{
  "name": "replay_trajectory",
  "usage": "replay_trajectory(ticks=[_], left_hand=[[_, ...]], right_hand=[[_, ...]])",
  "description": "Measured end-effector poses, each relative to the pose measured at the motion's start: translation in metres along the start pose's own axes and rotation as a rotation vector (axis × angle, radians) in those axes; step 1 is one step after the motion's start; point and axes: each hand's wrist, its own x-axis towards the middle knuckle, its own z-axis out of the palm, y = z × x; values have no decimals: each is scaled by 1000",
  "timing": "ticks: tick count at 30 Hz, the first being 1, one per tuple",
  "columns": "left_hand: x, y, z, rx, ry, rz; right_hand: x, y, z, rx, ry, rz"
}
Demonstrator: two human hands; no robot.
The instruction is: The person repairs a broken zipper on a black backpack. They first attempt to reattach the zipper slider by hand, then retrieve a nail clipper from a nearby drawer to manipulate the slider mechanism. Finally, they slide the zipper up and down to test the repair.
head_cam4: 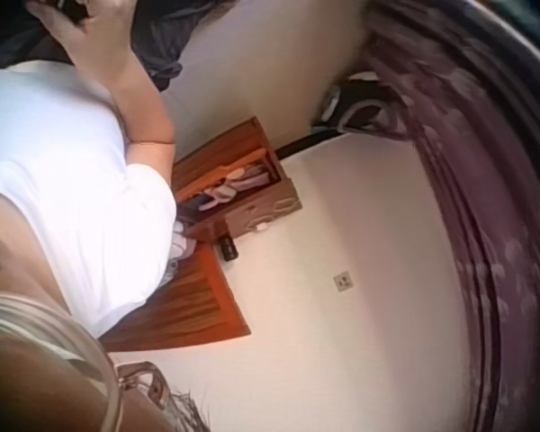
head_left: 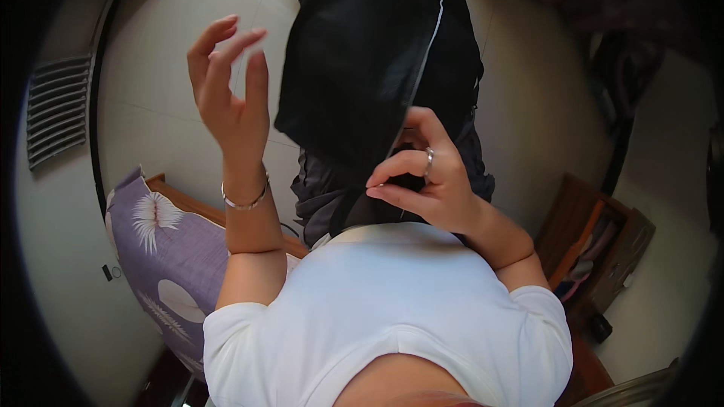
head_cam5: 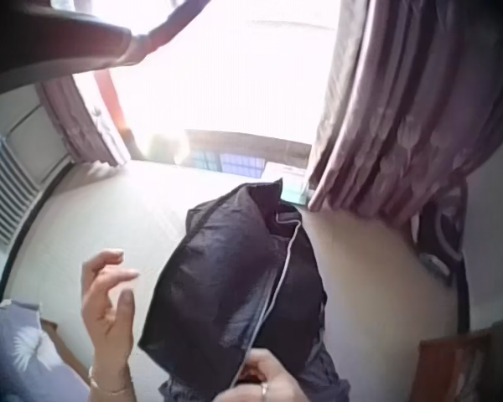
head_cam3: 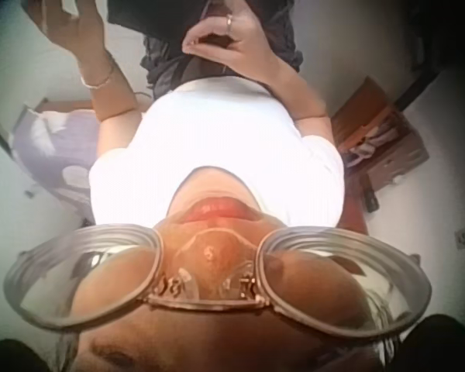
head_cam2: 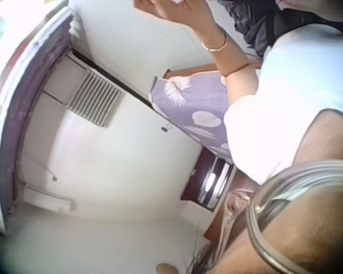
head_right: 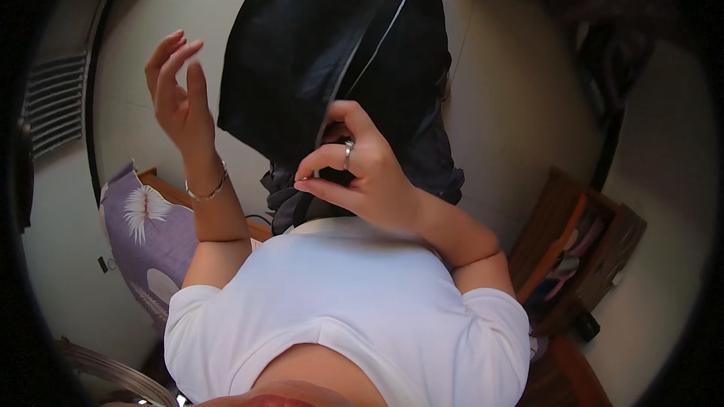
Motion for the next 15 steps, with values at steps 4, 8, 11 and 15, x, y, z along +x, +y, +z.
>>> replay_trajectory(ticks=[4, 8, 11, 15], left_hand=[[11, 52, -16, 45, -619, 284], [1, 46, 0, 156, -750, 188], [-8, 38, 0, 392, -691, 121], [-20, 29, -14, 389, -366, 249]], right_hand=[[-1, -10, -1, 56, -88, 118], [0, 0, -2, 43, 43, 371], [22, 21, -5, 211, 57, 455], [52, 29, 0, 414, 66, 477]])
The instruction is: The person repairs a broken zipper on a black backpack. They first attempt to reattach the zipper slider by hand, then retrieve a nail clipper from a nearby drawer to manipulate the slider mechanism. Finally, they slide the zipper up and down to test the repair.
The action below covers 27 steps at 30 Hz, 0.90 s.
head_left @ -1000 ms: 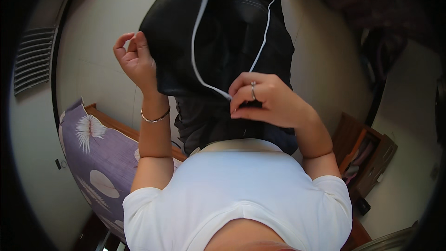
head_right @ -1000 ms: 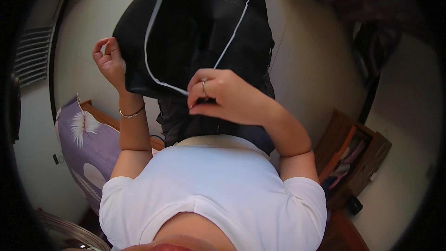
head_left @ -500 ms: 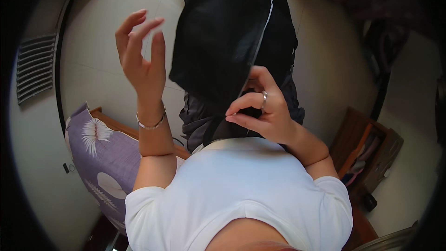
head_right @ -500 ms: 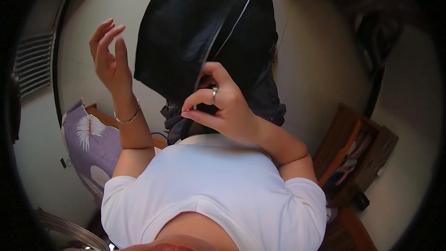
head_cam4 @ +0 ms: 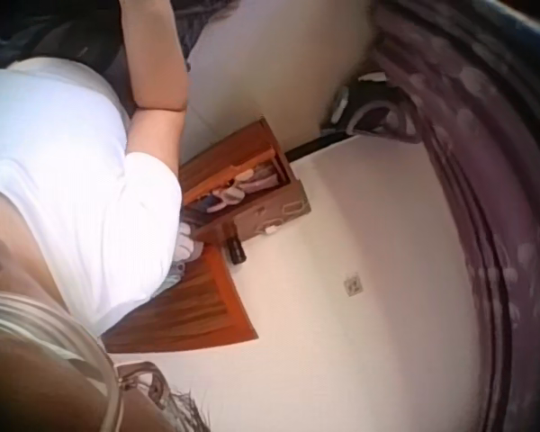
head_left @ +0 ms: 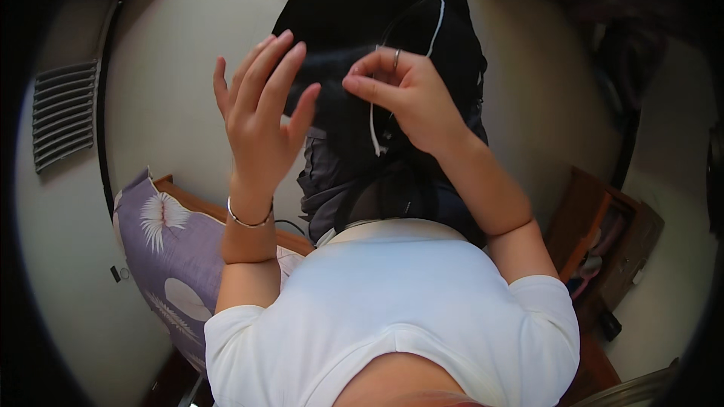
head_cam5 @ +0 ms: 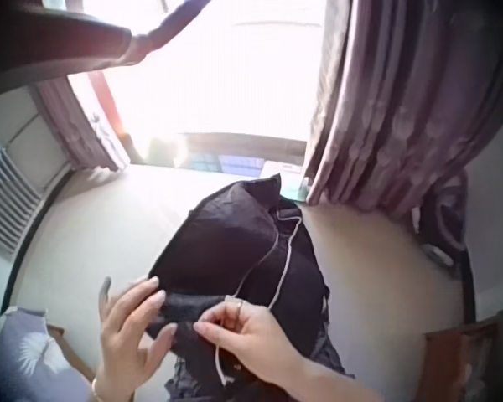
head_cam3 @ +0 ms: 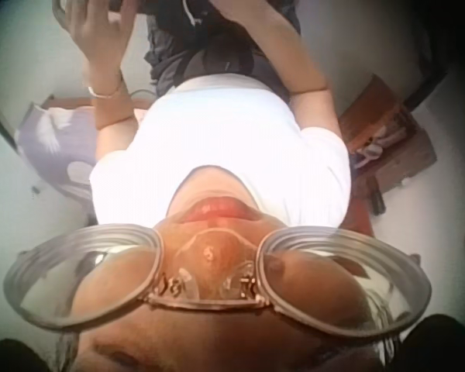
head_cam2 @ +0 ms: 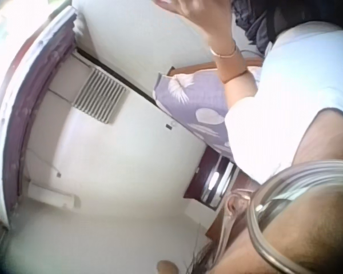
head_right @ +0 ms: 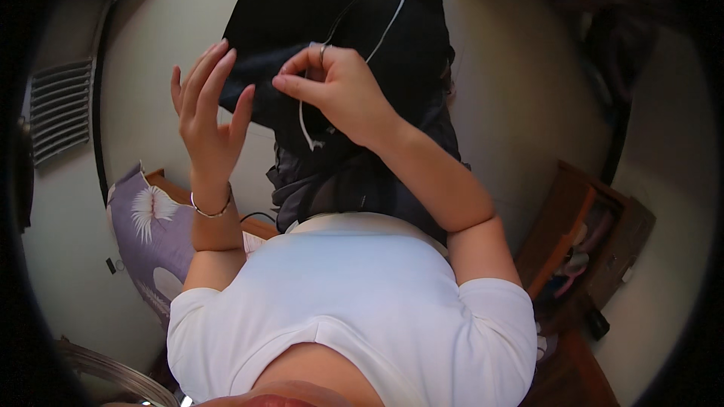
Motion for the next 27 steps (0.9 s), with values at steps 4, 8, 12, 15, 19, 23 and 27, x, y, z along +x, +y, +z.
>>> replay_trajectory(ticks=[4, 8, 12, 15, 19, 23, 27], left_hand=[[-32, 16, -15, -214, 174, 57], [-23, 33, 6, -108, 199, 80], [-16, 32, 24, -39, 275, 100], [-7, 36, 19, -54, 243, 165], [-7, 31, 17, -139, 235, 365], [-4, 32, 20, -163, 162, 473], [2, 32, 24, -131, 110, 462]], right_hand=[[11, -19, 11, -62, -46, -49], [14, -35, 16, -122, -82, -117], [14, -46, 9, -70, -75, -132], [10, -43, -7, 47, -73, -84], [2, -35, -26, 247, -76, 9], [-4, -27, -39, 228, -39, 43], [-19, -19, -54, 87, 120, -68]])
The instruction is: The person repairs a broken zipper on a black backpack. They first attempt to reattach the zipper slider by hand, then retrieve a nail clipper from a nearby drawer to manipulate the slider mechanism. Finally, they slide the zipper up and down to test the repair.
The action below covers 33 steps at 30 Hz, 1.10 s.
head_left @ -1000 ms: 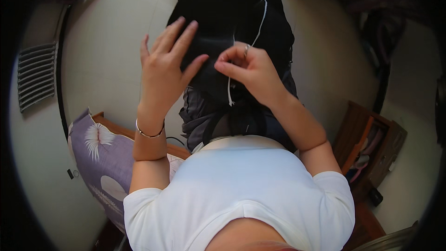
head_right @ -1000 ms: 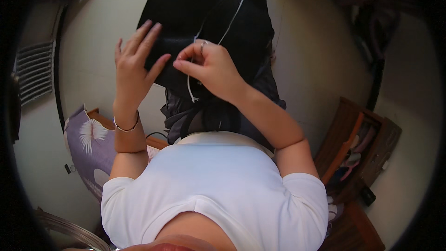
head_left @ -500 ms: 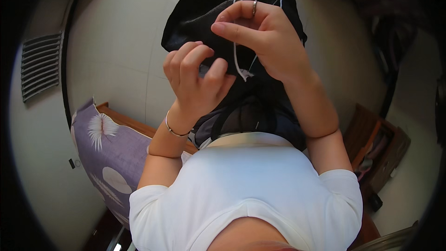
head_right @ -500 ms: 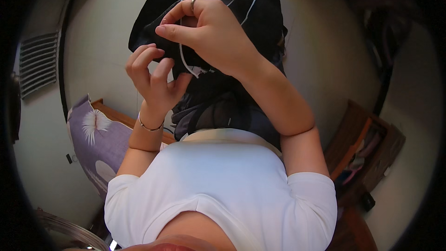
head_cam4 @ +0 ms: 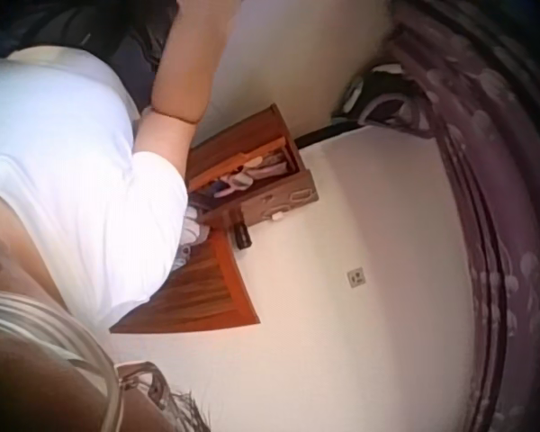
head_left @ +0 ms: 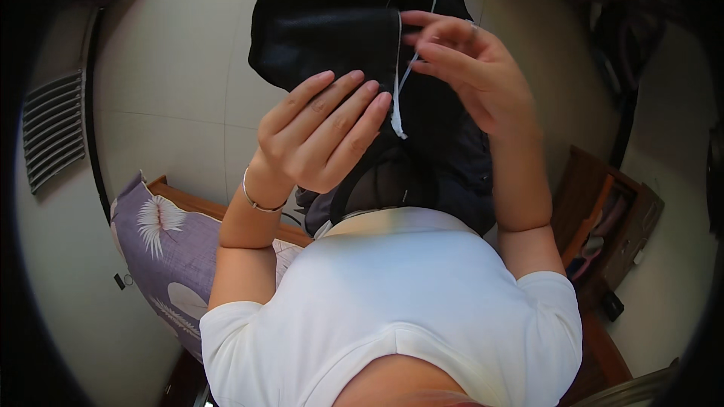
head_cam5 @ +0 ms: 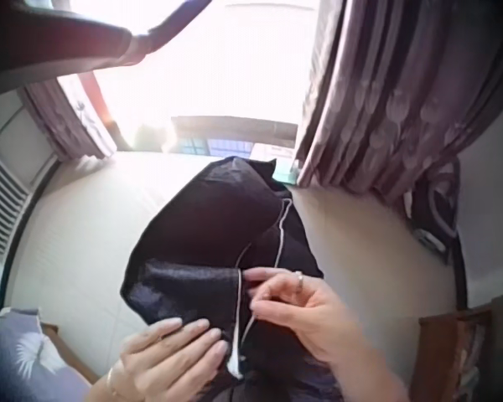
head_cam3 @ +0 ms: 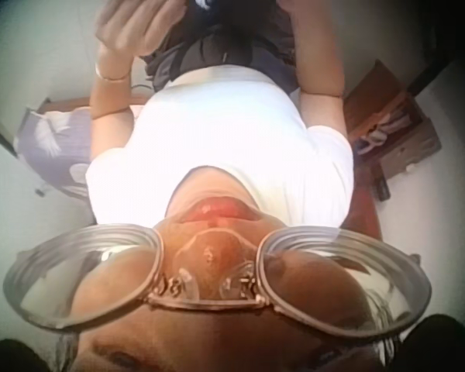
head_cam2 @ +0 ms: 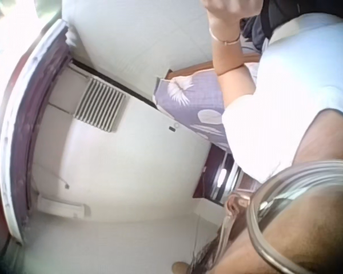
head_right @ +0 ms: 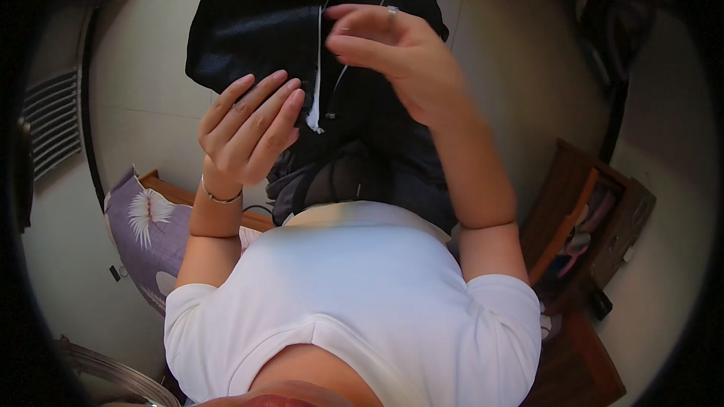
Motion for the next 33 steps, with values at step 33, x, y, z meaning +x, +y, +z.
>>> replay_trajectory(ticks=[33], left_hand=[[5, 25, 4, -218, 99, -251]], right_hand=[[-41, 8, 13, 264, -143, 199]])
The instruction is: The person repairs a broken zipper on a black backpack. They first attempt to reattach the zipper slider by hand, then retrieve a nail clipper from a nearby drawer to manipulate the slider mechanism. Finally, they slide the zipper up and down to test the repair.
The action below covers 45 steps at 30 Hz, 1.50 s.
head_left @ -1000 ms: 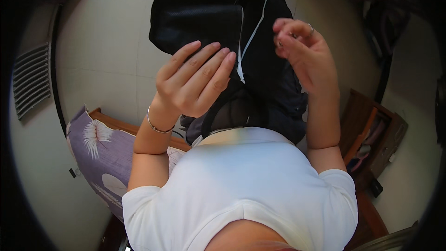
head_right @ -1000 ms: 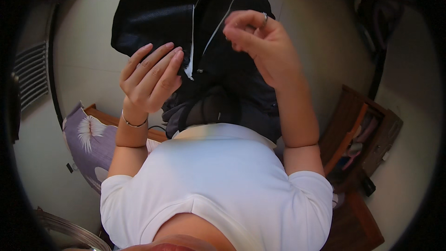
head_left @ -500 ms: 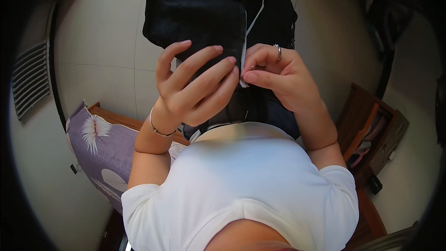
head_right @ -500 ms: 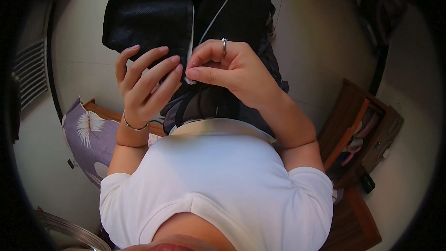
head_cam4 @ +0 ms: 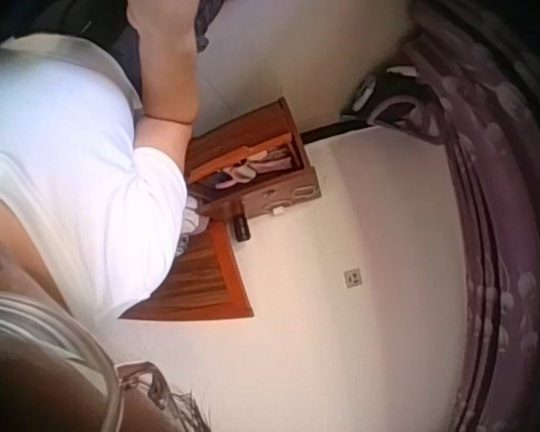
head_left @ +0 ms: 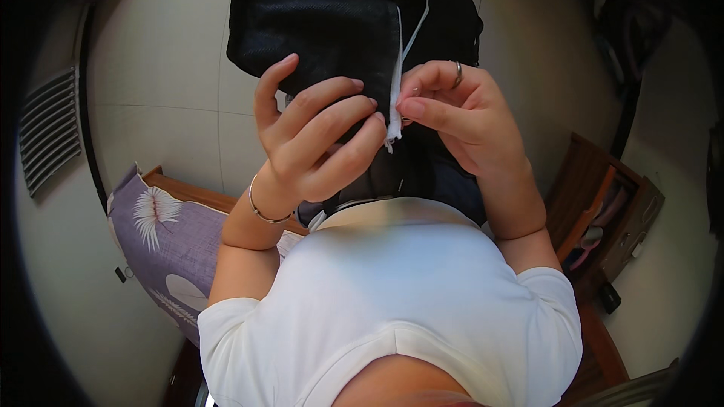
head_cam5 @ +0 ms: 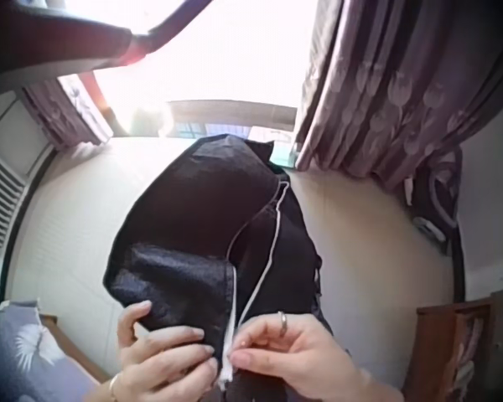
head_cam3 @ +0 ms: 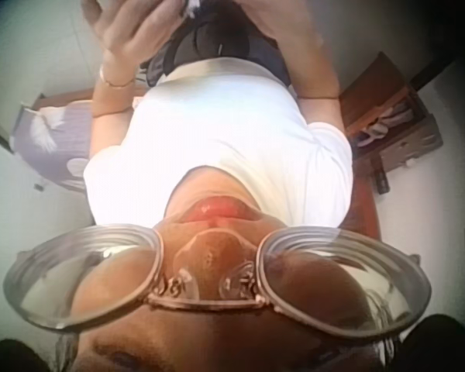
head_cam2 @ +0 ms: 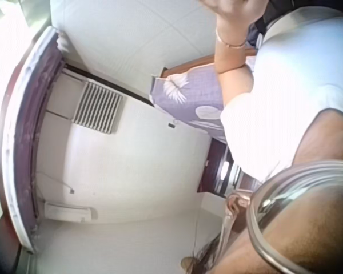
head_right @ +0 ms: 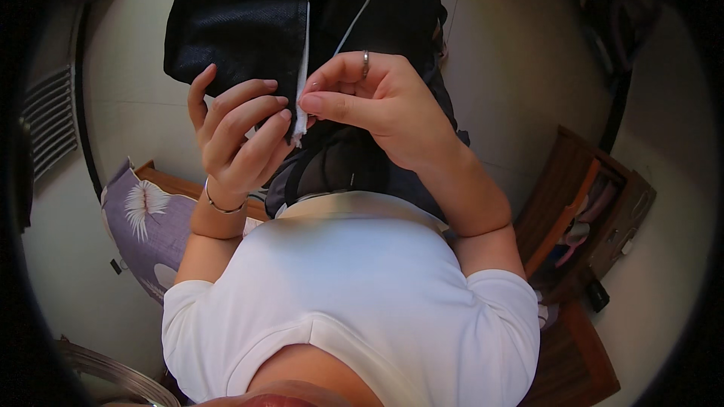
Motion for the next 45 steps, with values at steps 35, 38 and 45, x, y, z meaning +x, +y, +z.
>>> replay_trajectory(ticks=[35, 38, 45], left_hand=[[-4, 0, -7, -105, -44, -31], [-4, 0, -8, -99, -59, -46], [-4, 1, -6, -88, -48, -31]], right_hand=[[-19, 6, -4, -108, 61, -210], [-22, 6, 4, -300, 77, -339], [-21, 0, 10, -450, 110, -358]])
